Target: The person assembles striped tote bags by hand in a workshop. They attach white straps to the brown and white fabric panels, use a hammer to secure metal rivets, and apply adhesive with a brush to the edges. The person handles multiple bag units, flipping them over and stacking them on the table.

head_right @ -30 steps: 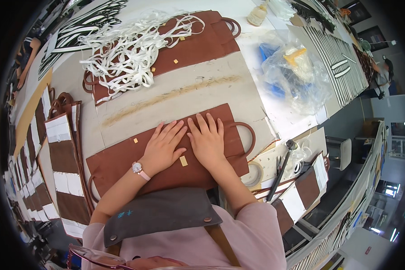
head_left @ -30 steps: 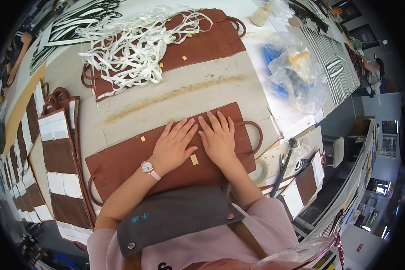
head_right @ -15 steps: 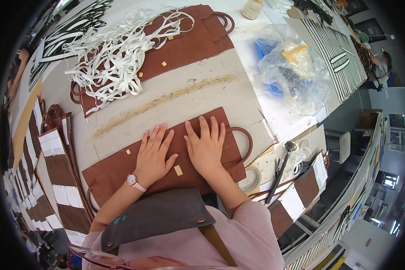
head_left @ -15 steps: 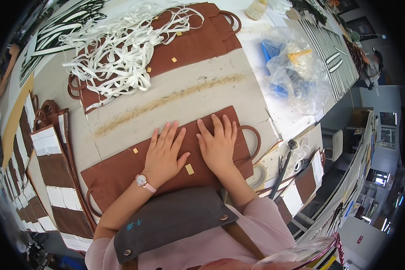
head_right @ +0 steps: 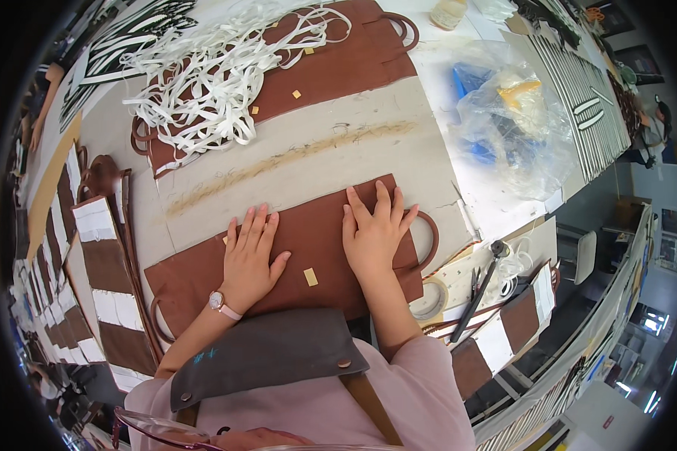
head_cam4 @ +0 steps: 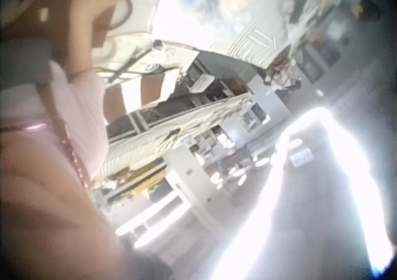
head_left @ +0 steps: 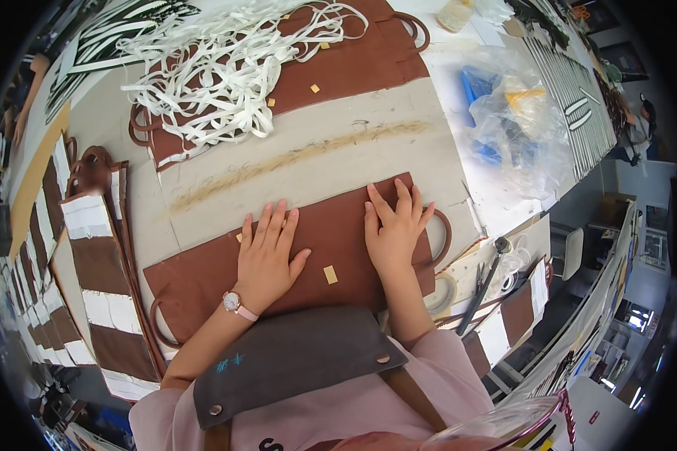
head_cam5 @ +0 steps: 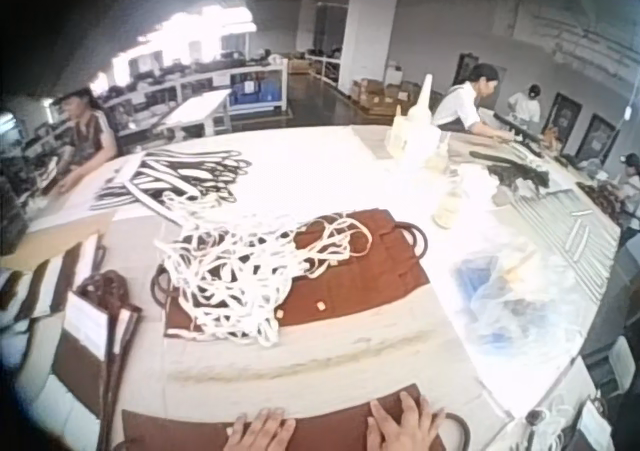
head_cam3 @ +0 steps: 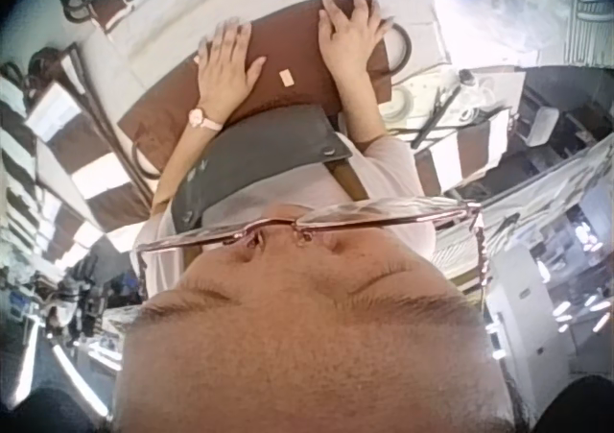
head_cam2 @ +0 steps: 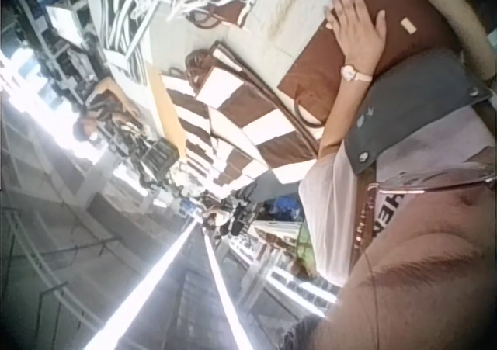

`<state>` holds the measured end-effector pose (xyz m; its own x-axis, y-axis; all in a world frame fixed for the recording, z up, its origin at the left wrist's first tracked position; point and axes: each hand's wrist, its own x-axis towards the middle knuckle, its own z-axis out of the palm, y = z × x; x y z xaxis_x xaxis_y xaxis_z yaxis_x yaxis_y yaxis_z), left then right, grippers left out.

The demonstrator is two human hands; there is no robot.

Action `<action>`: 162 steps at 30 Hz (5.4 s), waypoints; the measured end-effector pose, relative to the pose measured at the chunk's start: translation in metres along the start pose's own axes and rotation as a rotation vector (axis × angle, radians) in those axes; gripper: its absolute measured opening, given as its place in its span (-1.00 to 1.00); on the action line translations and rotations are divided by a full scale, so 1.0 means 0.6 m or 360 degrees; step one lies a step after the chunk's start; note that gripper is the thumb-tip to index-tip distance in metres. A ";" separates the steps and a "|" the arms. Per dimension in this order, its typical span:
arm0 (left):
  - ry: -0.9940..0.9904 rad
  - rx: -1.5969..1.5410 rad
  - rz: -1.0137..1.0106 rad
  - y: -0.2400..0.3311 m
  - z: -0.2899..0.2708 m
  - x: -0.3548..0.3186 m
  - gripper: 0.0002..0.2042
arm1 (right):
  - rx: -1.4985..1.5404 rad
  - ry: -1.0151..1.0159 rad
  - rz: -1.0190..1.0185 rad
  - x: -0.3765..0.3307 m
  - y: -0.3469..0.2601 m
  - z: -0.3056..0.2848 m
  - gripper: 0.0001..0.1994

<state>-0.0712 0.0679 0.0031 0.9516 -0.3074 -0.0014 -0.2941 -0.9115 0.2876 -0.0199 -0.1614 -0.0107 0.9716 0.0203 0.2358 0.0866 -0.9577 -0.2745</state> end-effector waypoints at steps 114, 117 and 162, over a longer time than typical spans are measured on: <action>0.0183 -0.0893 0.0108 0.071 -0.013 -0.100 -0.76 | 0.2756 -0.0672 -0.1424 -0.137 -0.055 -0.376 -0.93; 0.0107 -0.0982 0.0005 0.061 0.002 -0.088 -0.78 | 0.2773 -0.0674 -0.1424 -0.133 -0.055 -0.372 -0.91; 0.0033 -0.0781 0.0249 0.019 0.005 -0.056 -0.68 | 0.2244 -0.0891 0.0414 -0.096 -0.034 -0.071 -0.77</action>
<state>-0.1066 0.0669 0.0037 0.9026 -0.4199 0.0950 -0.3610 -0.6178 0.6986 -0.0871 -0.1555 0.0212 0.9201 0.3116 -0.2374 -0.2752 0.0828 -0.9578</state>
